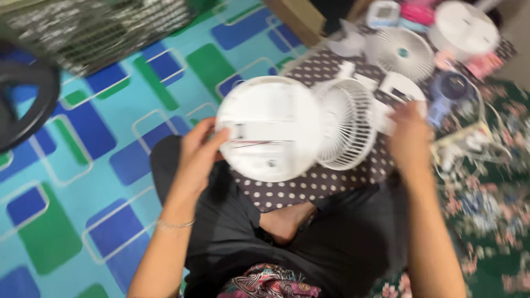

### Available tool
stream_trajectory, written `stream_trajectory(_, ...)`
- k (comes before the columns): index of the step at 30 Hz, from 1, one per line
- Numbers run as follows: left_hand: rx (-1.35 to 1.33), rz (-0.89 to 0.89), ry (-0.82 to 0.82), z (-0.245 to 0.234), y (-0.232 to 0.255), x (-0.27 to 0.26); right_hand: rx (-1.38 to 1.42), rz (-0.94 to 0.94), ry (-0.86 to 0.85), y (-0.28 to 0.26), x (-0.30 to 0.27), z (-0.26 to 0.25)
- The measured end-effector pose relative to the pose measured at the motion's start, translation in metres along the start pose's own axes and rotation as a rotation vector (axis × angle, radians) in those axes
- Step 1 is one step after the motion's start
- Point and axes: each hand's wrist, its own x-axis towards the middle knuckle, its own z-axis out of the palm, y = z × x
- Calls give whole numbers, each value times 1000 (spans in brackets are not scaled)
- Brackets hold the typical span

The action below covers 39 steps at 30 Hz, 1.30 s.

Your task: The person disassembles a small white electric fan by removing the front grille and fan blade, then reassembles it by placing the blade back, securing the grille, and tightening screws on the base with a screwdriver.

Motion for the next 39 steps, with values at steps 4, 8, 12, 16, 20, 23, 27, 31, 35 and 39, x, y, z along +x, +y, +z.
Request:
stream_trajectory(4,35,26,-36,17,8,-2,352,168,230,-22,6,-68)
stream_trajectory(8,-28,94,-46,28,16,-6,321,47,67,-110,8,-105)
stream_trajectory(12,-72,154,-40,34,22,-11,380,-305,-63,-207,15,-114)
stream_trajectory(16,-2,246,-4,37,30,-19,368,-432,-109,-253,29,-118)
stream_trajectory(20,17,266,14,38,40,-24,297,-528,-85,-261,38,-119)
stream_trajectory(23,51,267,34,41,46,-26,261,-528,-78,-259,38,-120)
stream_trajectory(27,79,272,49,45,51,-28,250,-528,-81,-257,37,-121)
stream_trajectory(31,80,279,50,51,54,-32,242,-543,-72,-253,40,-122)
stream_trajectory(35,70,296,36,53,55,-33,232,-548,-55,-251,40,-122)
stream_trajectory(39,93,294,46,54,56,-33,239,-543,-34,-250,40,-121)
